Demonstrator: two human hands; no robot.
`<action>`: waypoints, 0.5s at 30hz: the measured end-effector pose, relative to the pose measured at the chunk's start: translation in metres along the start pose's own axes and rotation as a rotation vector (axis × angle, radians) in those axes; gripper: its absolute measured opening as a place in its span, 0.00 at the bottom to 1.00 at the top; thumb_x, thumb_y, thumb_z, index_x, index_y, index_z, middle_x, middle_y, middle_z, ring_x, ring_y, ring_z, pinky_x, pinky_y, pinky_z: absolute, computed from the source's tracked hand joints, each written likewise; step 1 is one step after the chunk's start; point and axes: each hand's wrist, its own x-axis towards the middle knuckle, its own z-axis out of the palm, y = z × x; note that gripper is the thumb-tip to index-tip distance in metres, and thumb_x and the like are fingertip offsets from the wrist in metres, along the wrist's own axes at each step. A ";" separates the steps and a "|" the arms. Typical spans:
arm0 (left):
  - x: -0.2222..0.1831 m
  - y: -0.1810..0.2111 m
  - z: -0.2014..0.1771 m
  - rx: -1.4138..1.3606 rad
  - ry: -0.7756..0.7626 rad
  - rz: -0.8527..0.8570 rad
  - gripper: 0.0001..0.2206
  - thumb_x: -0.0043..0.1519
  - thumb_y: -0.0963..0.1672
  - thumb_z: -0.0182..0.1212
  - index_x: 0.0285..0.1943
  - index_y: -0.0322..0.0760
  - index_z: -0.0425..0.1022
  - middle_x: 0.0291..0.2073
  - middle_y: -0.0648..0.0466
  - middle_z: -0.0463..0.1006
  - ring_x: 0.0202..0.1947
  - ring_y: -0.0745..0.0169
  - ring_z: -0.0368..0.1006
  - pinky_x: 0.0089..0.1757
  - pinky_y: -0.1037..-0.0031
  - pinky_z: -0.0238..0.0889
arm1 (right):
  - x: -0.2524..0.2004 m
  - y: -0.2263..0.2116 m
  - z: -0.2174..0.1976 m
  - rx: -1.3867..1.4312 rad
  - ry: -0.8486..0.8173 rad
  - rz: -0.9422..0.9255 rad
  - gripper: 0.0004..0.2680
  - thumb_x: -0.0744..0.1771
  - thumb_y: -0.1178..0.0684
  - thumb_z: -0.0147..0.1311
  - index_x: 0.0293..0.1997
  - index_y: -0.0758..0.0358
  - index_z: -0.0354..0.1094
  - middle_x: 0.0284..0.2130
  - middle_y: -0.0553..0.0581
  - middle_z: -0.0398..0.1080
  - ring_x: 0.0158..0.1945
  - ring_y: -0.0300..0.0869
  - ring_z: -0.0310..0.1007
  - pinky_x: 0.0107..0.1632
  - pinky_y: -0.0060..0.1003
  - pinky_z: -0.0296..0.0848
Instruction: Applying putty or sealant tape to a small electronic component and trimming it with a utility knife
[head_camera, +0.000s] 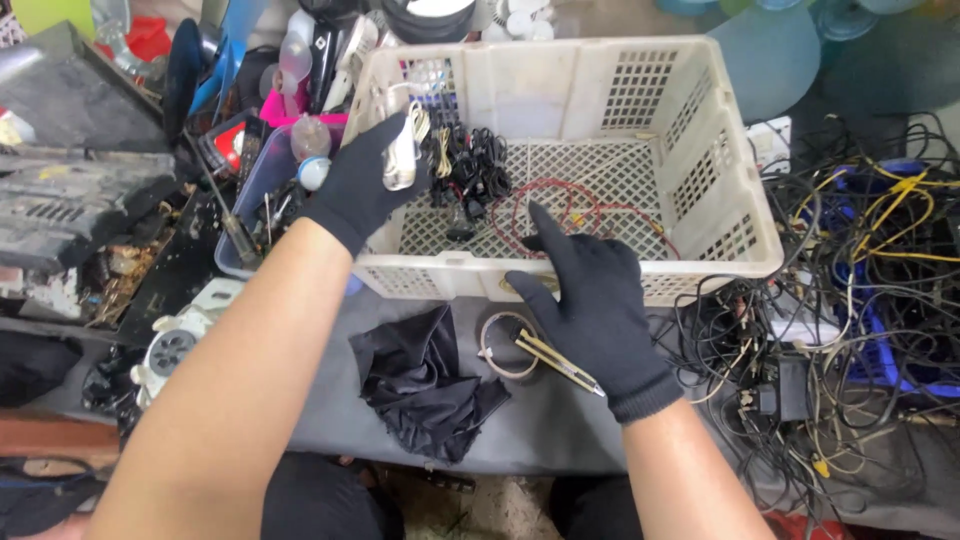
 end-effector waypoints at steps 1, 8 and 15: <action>0.008 0.006 -0.008 0.055 0.115 0.053 0.12 0.59 0.40 0.71 0.48 0.32 0.75 0.39 0.46 0.82 0.42 0.51 0.83 0.44 0.60 0.79 | 0.000 0.001 0.001 0.002 0.000 0.002 0.24 0.70 0.39 0.52 0.75 0.57 0.54 0.46 0.54 0.78 0.51 0.53 0.77 0.57 0.54 0.66; 0.087 0.002 -0.028 0.895 0.403 0.338 0.26 0.49 0.50 0.80 0.56 0.60 0.72 0.42 0.64 0.80 0.44 0.65 0.82 0.46 0.67 0.81 | 0.002 -0.002 0.000 -0.008 -0.019 0.029 0.24 0.69 0.39 0.53 0.73 0.55 0.57 0.45 0.52 0.79 0.51 0.51 0.77 0.58 0.55 0.66; 0.061 0.012 0.023 1.304 0.423 0.361 0.34 0.66 0.49 0.53 0.79 0.39 0.44 0.76 0.42 0.53 0.75 0.41 0.51 0.68 0.55 0.47 | 0.003 -0.006 -0.002 0.009 -0.040 0.062 0.24 0.69 0.37 0.45 0.73 0.56 0.56 0.47 0.50 0.79 0.44 0.51 0.74 0.50 0.50 0.61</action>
